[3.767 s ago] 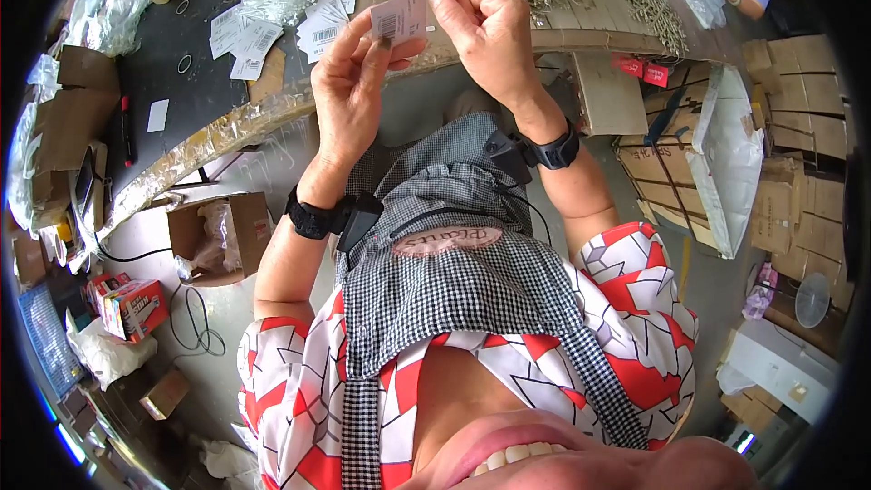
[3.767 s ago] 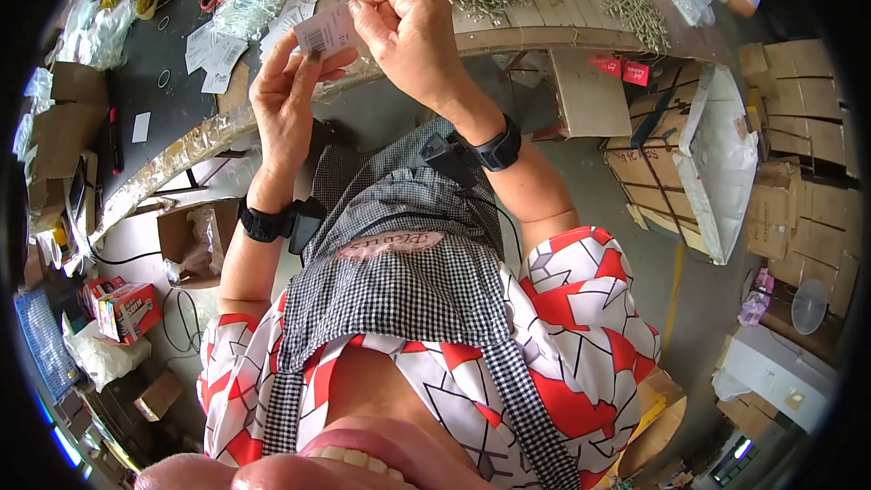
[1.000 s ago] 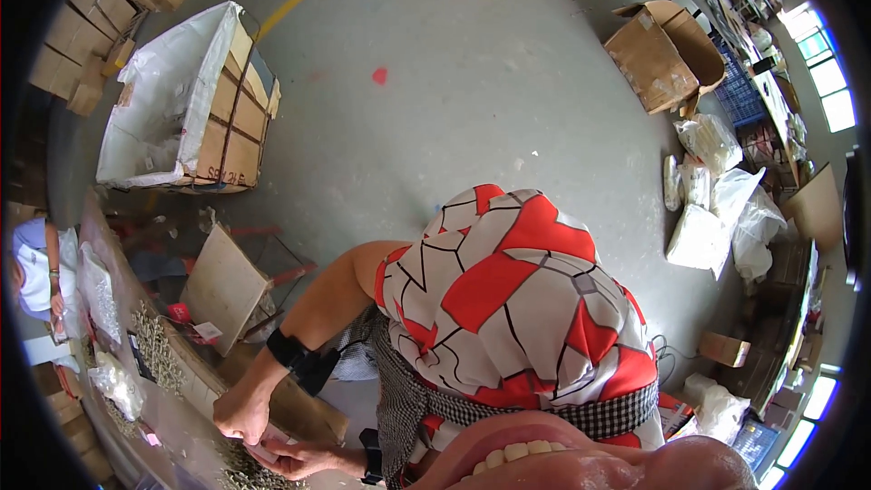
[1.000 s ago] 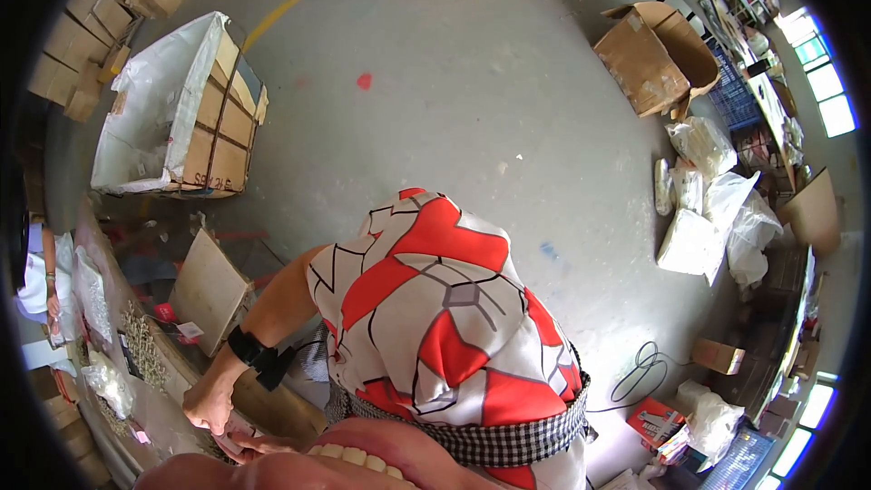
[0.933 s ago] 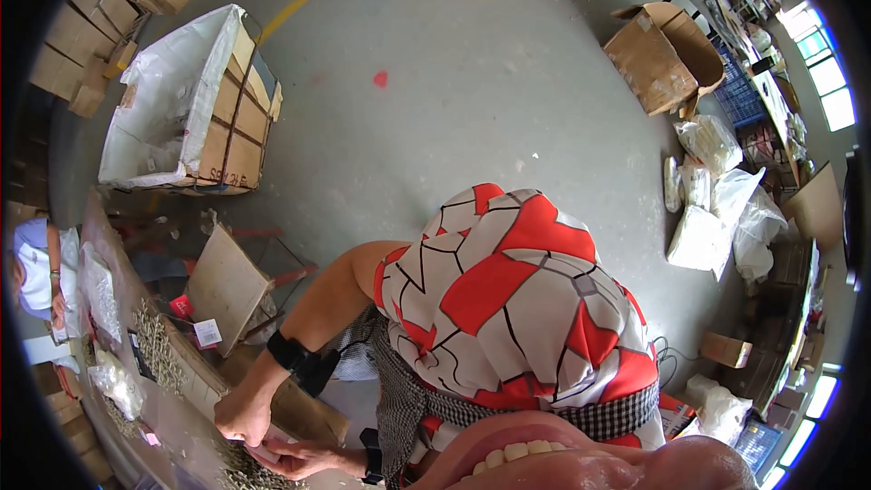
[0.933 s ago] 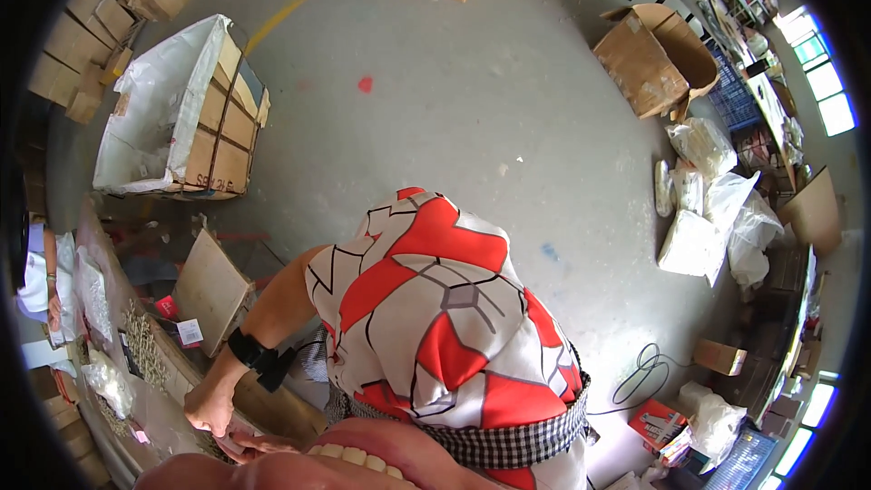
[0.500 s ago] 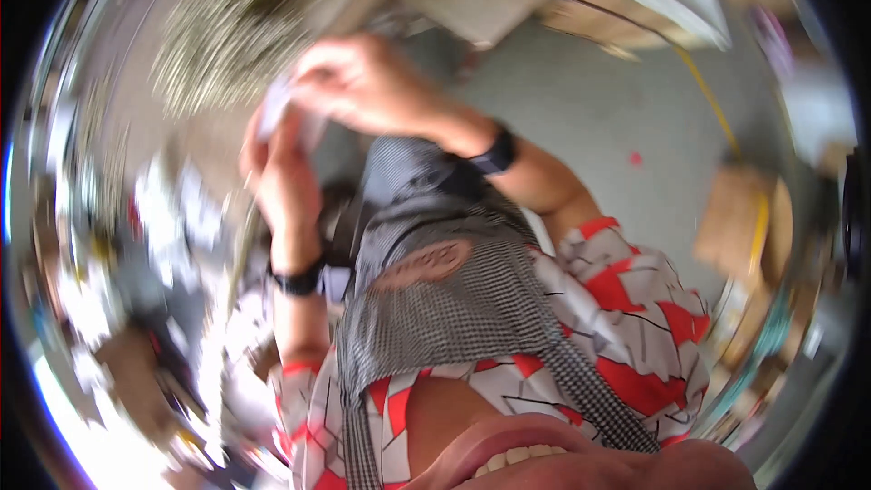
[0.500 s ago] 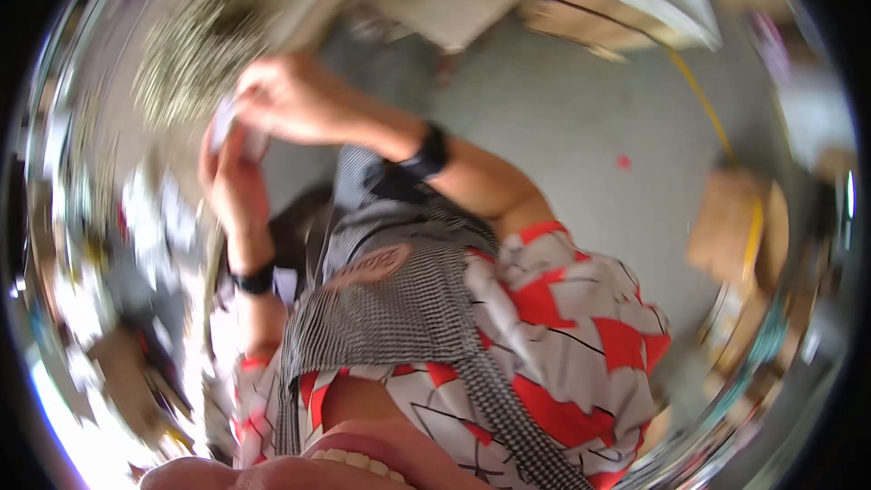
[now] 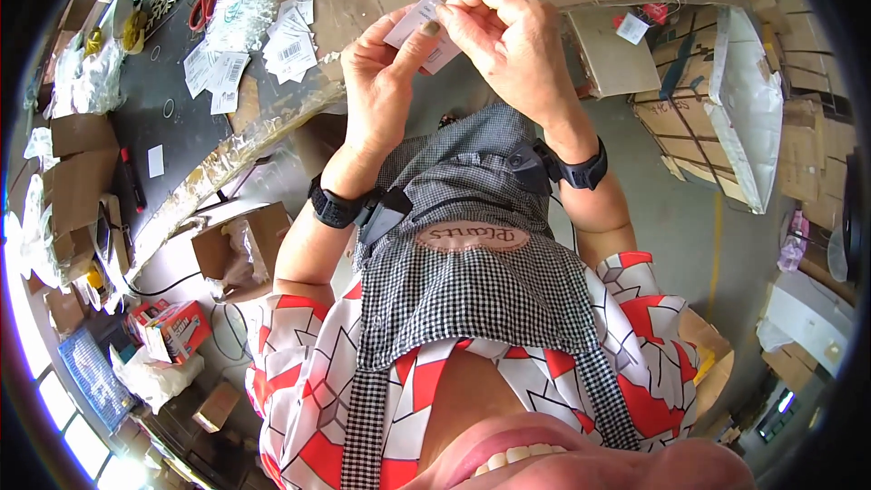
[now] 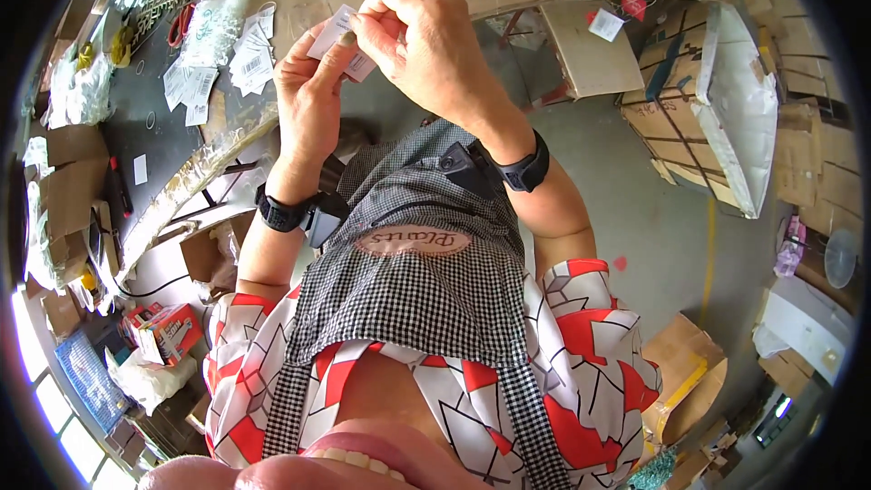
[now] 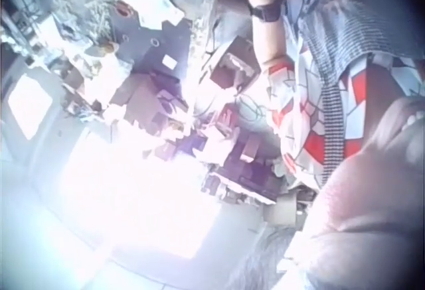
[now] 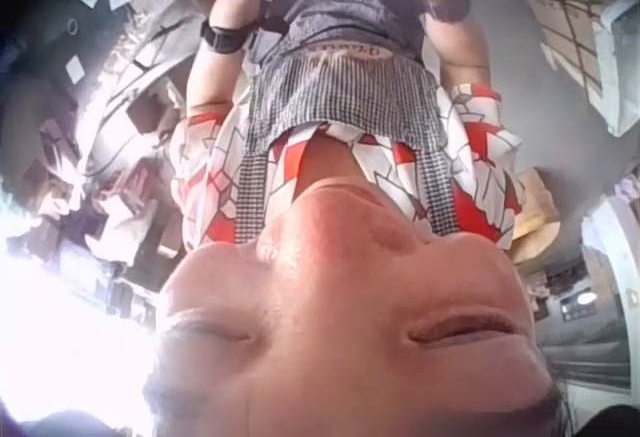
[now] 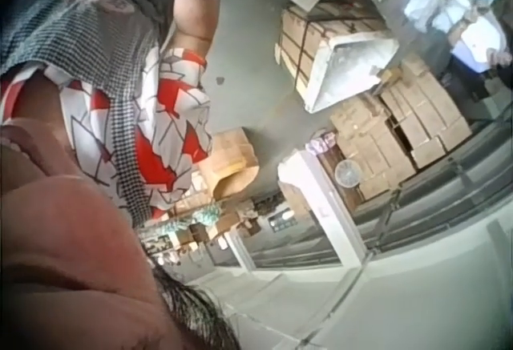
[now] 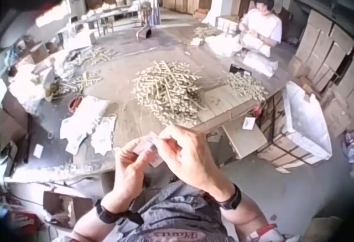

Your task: Attaching decorative tags and labels to plastic snowflake ornaments at a workbench.

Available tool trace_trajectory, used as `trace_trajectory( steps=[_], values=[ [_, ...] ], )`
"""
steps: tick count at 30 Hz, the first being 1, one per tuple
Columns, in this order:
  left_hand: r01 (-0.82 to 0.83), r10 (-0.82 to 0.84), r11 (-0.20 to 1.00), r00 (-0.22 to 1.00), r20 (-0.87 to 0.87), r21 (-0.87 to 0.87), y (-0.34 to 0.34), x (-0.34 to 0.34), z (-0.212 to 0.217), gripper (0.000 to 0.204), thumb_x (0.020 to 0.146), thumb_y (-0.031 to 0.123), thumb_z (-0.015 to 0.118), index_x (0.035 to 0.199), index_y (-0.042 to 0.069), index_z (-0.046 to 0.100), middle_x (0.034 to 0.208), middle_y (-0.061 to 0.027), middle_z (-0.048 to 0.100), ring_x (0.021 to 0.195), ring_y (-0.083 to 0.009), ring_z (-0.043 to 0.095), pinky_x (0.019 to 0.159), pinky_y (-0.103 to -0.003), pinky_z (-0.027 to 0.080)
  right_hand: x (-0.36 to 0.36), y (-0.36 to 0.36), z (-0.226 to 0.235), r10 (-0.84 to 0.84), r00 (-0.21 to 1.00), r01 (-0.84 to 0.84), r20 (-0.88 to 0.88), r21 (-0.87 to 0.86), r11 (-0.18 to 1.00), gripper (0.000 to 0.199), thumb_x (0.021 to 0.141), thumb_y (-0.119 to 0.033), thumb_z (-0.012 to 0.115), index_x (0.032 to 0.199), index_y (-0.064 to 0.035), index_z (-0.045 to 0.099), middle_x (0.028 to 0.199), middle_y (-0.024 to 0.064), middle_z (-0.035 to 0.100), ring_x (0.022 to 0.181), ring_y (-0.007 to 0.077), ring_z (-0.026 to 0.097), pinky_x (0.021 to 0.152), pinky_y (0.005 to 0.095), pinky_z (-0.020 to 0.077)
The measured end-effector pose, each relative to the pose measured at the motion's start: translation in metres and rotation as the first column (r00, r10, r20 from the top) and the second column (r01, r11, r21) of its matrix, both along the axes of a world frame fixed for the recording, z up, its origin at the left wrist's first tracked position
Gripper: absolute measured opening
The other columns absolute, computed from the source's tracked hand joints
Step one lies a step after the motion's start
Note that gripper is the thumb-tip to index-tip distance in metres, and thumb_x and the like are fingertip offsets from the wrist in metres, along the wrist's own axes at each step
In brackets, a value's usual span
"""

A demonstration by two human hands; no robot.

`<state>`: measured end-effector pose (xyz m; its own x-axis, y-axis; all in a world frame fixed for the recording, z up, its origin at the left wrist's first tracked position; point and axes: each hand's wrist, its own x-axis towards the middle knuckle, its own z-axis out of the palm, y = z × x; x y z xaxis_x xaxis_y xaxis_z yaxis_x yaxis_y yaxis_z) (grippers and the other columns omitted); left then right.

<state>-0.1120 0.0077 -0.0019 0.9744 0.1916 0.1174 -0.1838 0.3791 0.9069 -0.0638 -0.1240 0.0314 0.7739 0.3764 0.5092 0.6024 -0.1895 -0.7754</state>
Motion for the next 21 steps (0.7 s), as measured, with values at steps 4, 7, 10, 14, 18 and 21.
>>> trace_trajectory(
  steps=[4, 7, 10, 14, 18, 21],
  values=[
    [-0.073, 0.067, 0.989, 0.997, 0.05, 0.128, 0.009, 0.009, -0.003, 0.02, 0.086, 0.008, 0.061, 0.105, 0.001, 0.062, 0.083, -0.0005, 0.064, 0.072, -0.0037, 0.054, 0.062, -0.019, 0.045, 0.011, 0.012, -0.001, -0.043, 0.999, 0.042, 0.022, 0.021, 0.999, 0.009, 0.077, -0.003, 0.064, 0.073, -0.0007, 0.056, 0.059, 0.0068, 0.06, 0.049, 0.0112, 0.057, 0.046, 0.0239, 0.0427],
    [-0.112, 0.102, 0.986, 0.991, 0.09, 0.124, 0.004, 0.01, -0.003, 0.02, 0.085, 0.005, 0.061, 0.105, 0.0, 0.062, 0.083, -0.001, 0.063, 0.072, -0.0047, 0.054, 0.062, -0.02, 0.045, 0.009, 0.012, 0.003, -0.04, 0.999, 0.04, -0.025, 0.033, 0.999, 0.009, 0.078, -0.004, 0.063, 0.073, -0.0007, 0.056, 0.058, 0.0065, 0.06, 0.049, 0.0111, 0.057, 0.046, 0.024, 0.0432],
    [-0.217, 0.148, 0.928, 0.96, 0.237, 0.302, 0.005, 0.013, -0.01, 0.022, 0.083, 0.002, 0.061, 0.105, -0.001, 0.062, 0.08, -0.0027, 0.061, 0.07, -0.0074, 0.055, 0.063, -0.022, 0.045, 0.008, 0.009, 0.007, -0.041, 0.999, 0.042, -0.028, 0.037, 0.998, 0.009, 0.079, -0.005, 0.062, 0.073, -0.0007, 0.056, 0.058, 0.0061, 0.059, 0.049, 0.0109, 0.057, 0.046, 0.0238, 0.0434],
    [-0.335, 0.146, 0.788, 0.917, 0.372, 0.517, 0.003, 0.011, -0.005, 0.026, 0.08, 0.0, 0.061, 0.106, -0.002, 0.06, 0.078, -0.0058, 0.058, 0.072, -0.0112, 0.055, 0.066, -0.023, 0.044, 0.008, 0.001, 0.006, 0.055, 0.994, -0.048, -0.091, 0.08, 0.996, 0.007, 0.085, -0.004, 0.059, 0.08, -0.0004, 0.056, 0.063, -0.0036, 0.053, 0.056, 0.0003, 0.047, 0.049, 0.0166, 0.0366],
    [-0.053, 0.038, 0.99, 0.992, 0.116, 0.128, -0.002, 0.002, 0.006, 0.026, 0.092, 0.018, 0.051, 0.106, -0.001, 0.061, 0.086, -0.003, 0.061, 0.077, -0.0101, 0.054, 0.075, -0.023, 0.043, 0.009, -0.009, 0.003, 0.136, 0.985, -0.129, -0.102, 0.071, 0.989, 0.008, 0.086, -0.005, 0.059, 0.082, 0.0001, 0.055, 0.064, -0.003, 0.053, 0.056, 0.0008, 0.046, 0.049, 0.0172, 0.0372],
    [0.067, -0.067, 0.998, 0.998, -0.019, 0.005, 0.013, 0.01, 0.009, 0.022, 0.092, 0.018, 0.053, 0.102, 0.001, 0.064, 0.088, -0.0019, 0.063, 0.078, -0.0074, 0.054, 0.074, -0.024, 0.044, 0.011, -0.006, 0.006, 0.171, 0.983, -0.168, -0.07, 0.055, 0.984, 0.007, 0.087, -0.004, 0.058, 0.082, 0.0, 0.055, 0.065, -0.0022, 0.053, 0.057, 0.0014, 0.046, 0.05, 0.0178, 0.0377]
  ],
)
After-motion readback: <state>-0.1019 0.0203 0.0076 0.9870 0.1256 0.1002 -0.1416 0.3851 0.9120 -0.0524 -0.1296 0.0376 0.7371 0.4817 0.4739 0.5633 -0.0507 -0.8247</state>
